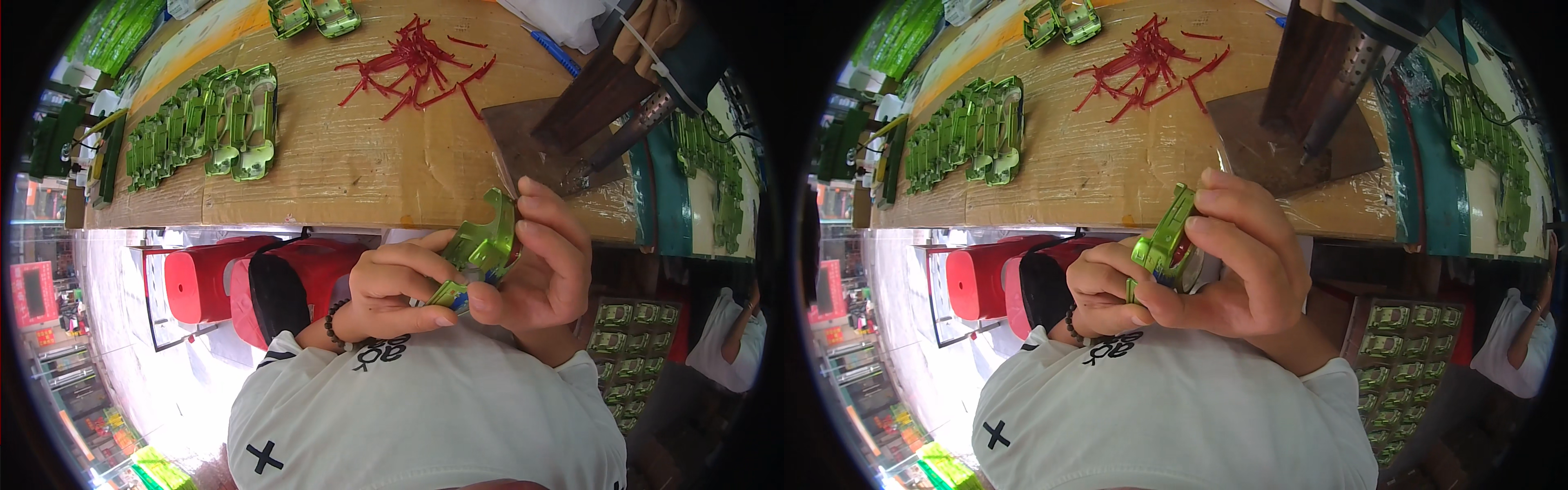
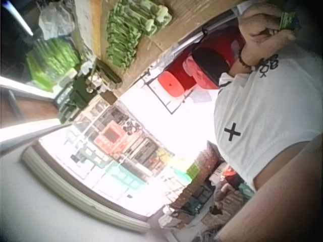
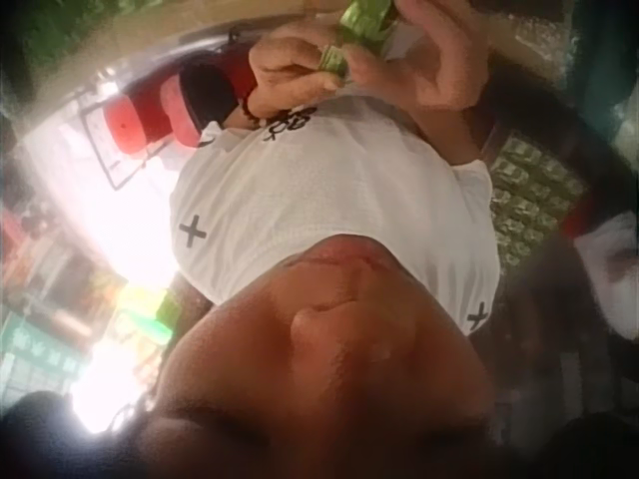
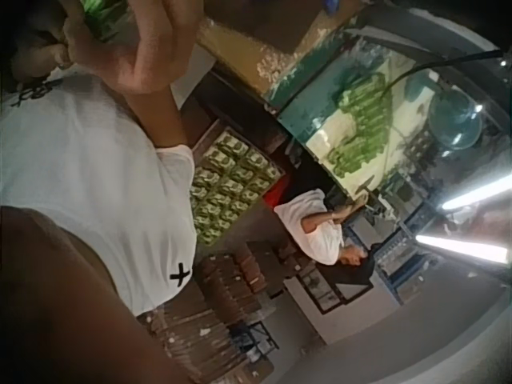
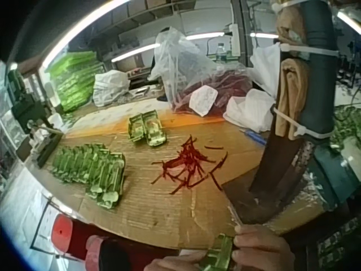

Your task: The person assembles green plastic frames by inserting red plastic strips into slots. They pick up a frame, insert a strip, and place the finished unit on a table, repeating this process for multiple items.

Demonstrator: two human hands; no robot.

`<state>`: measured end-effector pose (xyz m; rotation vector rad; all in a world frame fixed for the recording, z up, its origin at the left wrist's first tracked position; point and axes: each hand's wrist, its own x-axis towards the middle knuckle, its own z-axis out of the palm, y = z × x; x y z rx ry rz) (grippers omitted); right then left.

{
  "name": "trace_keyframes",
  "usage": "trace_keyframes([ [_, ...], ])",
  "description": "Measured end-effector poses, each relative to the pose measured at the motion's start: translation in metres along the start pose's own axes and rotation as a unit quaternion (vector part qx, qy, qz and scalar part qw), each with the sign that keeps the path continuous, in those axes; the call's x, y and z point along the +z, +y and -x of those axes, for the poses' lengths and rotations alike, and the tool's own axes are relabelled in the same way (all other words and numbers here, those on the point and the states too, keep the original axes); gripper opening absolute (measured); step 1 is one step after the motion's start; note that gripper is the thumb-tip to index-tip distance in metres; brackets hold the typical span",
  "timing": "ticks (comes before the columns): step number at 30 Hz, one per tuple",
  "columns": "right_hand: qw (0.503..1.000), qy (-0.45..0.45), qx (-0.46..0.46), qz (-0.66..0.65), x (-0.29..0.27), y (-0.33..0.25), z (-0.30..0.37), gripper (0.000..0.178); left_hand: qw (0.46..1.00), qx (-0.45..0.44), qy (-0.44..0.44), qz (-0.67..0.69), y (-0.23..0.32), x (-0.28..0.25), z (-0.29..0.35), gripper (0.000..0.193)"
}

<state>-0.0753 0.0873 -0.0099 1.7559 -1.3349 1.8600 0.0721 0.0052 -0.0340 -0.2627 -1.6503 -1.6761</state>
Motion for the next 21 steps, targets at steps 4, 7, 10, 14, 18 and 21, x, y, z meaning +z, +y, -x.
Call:
trace_keyframes([
  [4, 0.999, 0.034, 0.009, 0.004, 0.0036, 0.0012, 0.0018, 0.048, 1.000, -0.012, 0.011, 0.004, 0.0006, 0.0005, 0.0020, 0.019],
  [7, 0.999, 0.023, 0.023, 0.025, 0.0020, -0.0010, 0.0016, 0.048, 0.998, -0.044, 0.030, 0.015, 0.0016, 0.0020, 0.0053, 0.018],
  [10, 0.999, 0.023, 0.033, 0.023, 0.0023, -0.0023, 0.0030, 0.049, 0.999, -0.042, 0.030, 0.016, 0.0013, 0.0021, 0.0044, 0.018],
  [14, 0.999, 0.032, 0.013, 0.034, 0.0032, -0.0016, 0.0025, 0.049, 0.999, -0.025, 0.016, -0.014, 0.0033, 0.0012, 0.0013, 0.018],
  [18, 0.999, 0.025, 0.029, 0.007, 0.0030, -0.0014, 0.0052, 0.051, 0.999, -0.019, 0.026, -0.016, 0.0020, 0.0025, 0.0031, 0.019],
  [21, 0.998, -0.009, 0.061, 0.009, -0.0022, -0.0048, 0.0083, 0.053, 0.998, -0.033, 0.035, 0.029, -0.0010, 0.0047, 0.0072, 0.019],
])
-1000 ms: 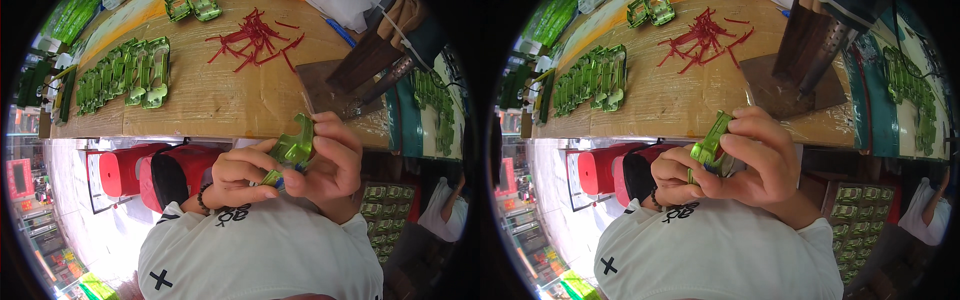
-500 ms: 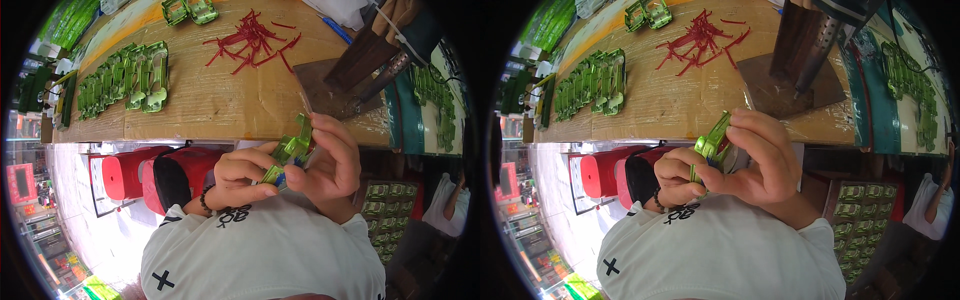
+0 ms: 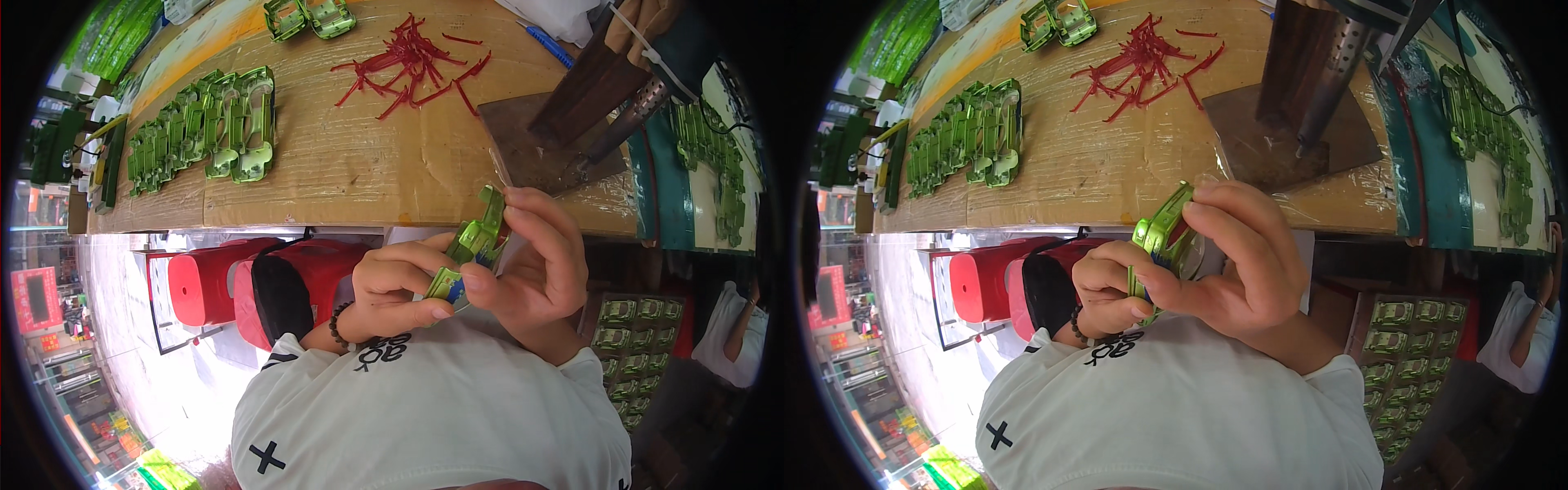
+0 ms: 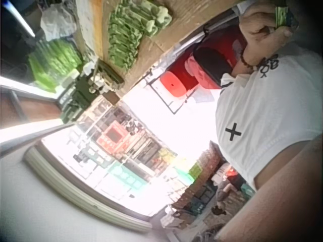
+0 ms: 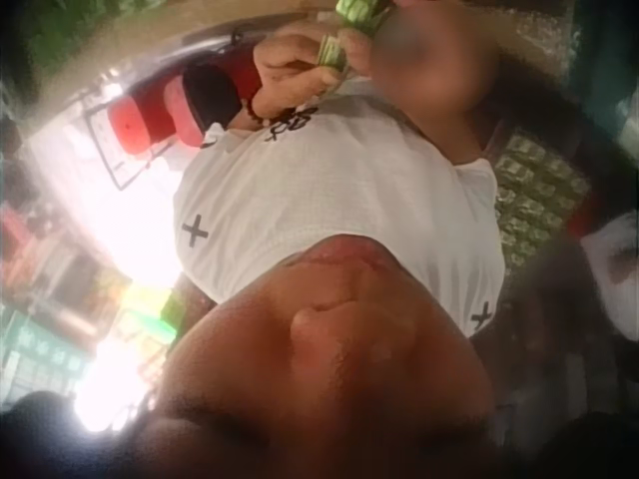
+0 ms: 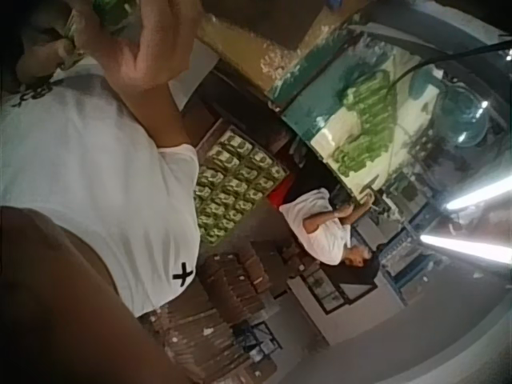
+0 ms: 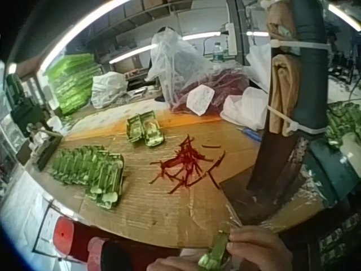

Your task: The person assembles green plastic frames by inserting red plastic strips into slots. They pick up a frame, insert a strip, and place the finished unit on a table, repeating this process for multiple items.

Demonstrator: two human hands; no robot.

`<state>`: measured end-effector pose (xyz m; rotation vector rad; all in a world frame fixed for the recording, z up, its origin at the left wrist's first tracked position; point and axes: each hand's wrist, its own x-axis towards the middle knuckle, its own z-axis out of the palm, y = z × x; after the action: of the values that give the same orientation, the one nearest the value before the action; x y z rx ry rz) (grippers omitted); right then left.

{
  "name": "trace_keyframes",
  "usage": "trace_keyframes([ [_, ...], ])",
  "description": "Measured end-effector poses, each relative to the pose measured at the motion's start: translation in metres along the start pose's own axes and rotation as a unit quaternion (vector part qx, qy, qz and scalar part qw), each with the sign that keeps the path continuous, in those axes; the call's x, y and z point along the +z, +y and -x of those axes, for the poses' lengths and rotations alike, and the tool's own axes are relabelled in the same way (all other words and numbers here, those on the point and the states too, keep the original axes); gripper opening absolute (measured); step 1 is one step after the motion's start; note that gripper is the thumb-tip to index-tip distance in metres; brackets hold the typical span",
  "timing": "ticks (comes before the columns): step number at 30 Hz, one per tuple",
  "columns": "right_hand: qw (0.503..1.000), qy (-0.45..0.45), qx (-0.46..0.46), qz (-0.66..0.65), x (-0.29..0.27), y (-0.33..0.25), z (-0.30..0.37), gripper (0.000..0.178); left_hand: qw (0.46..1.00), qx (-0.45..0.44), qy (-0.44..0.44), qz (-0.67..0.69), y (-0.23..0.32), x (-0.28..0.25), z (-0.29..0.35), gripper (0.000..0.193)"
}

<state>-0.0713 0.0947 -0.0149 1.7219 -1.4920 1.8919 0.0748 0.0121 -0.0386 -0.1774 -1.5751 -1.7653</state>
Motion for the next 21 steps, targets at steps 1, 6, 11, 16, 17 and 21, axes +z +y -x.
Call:
trace_keyframes([
  [1, 1.000, -0.017, 0.016, -0.014, -0.002, -0.004, 0.001, 0.055, 1.000, -0.006, 0.002, 0.025, -0.002, 0.001, 0.001, 0.018],
  [6, 0.993, -0.018, 0.058, -0.104, -0.001, -0.012, 0.001, 0.063, 0.992, -0.050, 0.048, 0.101, -0.008, 0.001, 0.011, 0.023],
  [11, 0.983, -0.063, 0.108, -0.134, -0.010, -0.022, -0.007, 0.067, 0.978, -0.071, 0.100, 0.168, -0.012, 0.000, 0.019, 0.028],
  [16, 0.987, -0.106, 0.098, -0.070, -0.012, -0.024, -0.018, 0.066, 0.978, -0.070, 0.127, 0.150, -0.012, -0.003, 0.021, 0.031],
  [17, 0.986, -0.109, 0.105, -0.070, -0.012, -0.025, -0.020, 0.065, 0.977, -0.072, 0.133, 0.148, -0.011, -0.003, 0.020, 0.031],
  [21, 0.982, -0.125, 0.125, -0.065, -0.014, -0.029, -0.026, 0.061, 0.978, -0.092, 0.139, 0.124, -0.007, -0.006, 0.024, 0.031],
])
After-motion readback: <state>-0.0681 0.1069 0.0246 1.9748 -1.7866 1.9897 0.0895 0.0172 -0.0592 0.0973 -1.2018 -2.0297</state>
